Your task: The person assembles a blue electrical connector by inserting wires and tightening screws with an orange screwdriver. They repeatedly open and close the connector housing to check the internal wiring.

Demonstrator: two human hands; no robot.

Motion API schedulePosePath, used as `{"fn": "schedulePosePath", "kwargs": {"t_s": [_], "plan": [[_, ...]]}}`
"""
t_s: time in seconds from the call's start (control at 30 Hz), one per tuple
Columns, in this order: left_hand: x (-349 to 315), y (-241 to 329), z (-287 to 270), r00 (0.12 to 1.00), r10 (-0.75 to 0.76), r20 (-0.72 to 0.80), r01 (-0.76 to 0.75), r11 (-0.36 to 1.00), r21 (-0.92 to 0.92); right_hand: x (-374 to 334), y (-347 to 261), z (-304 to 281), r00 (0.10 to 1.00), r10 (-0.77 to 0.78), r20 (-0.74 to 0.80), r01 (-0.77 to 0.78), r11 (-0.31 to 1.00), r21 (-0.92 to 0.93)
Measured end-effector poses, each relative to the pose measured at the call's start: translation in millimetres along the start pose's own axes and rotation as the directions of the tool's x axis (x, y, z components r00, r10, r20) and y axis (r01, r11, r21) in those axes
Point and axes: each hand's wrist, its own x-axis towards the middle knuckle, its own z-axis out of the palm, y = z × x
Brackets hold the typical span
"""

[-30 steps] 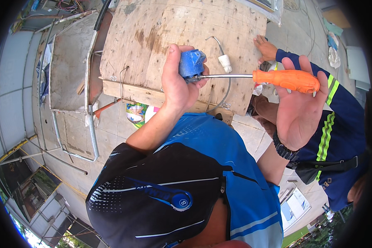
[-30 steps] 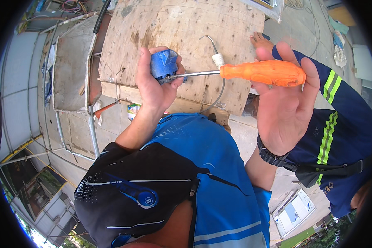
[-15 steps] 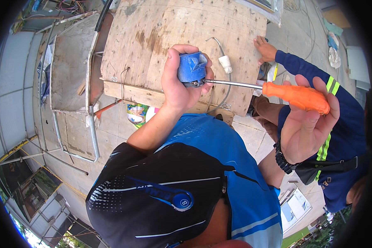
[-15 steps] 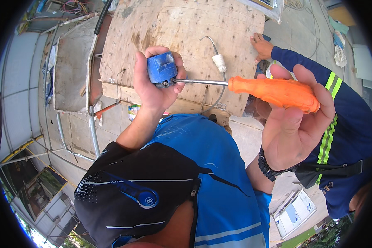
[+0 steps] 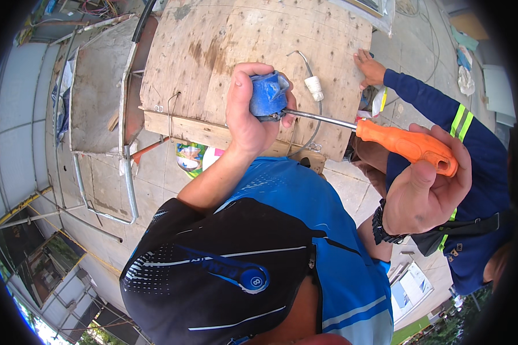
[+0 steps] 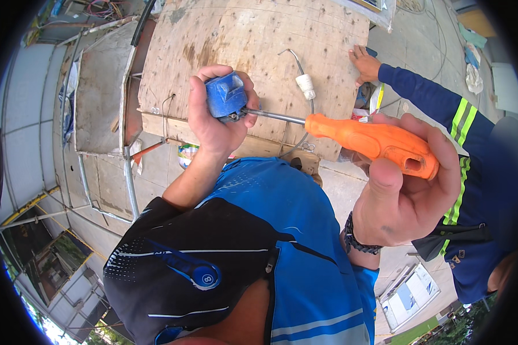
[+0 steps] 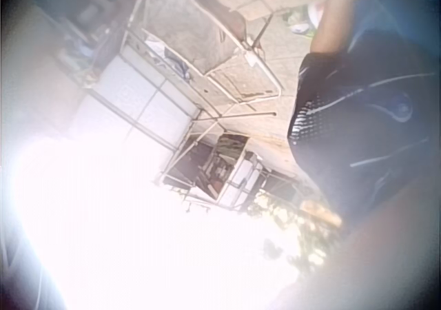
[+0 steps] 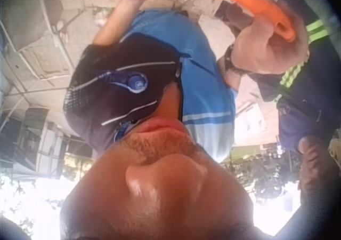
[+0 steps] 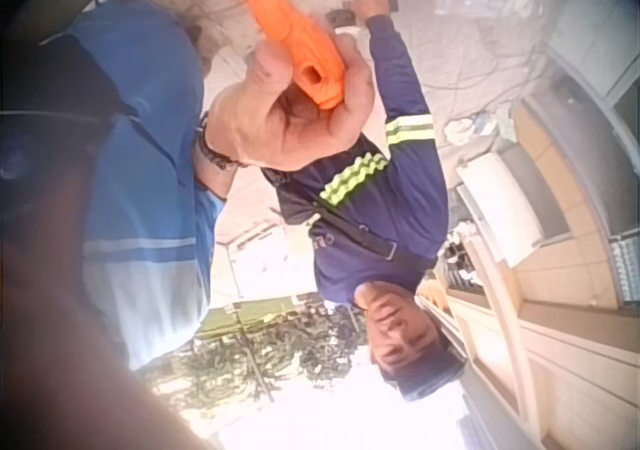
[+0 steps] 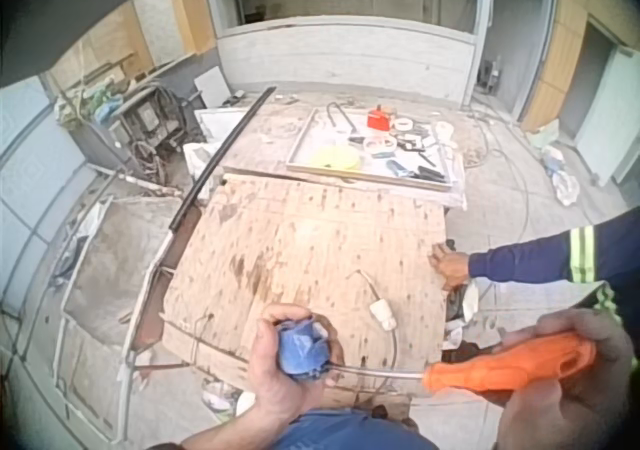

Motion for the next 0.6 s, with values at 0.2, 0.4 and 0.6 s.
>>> {"fn": "schedulePosePath", "kwargs": {"t_s": [0.2,0.4,0.6], "plan": [[-0.6,-0.5,-4.2,1.000,0.020,-0.010,-0.019,0.999,0.031,-2.1,0.2,4.1,0.988,0.038,-0.152,-0.048,0.997,-0.061],[-0.9,-2.0,-8.8,0.998,0.056,-0.028,-0.055,0.997,0.050,-5.0,2.4,1.8,0.983,0.154,-0.104,-0.162,0.984,-0.079],[5.2,-5.1,-4.4,0.980,-0.142,-0.142,0.139,0.990,-0.033,20.8,23.9,-10.5,0.989,0.094,0.116,-0.109,0.985,0.134]]}}
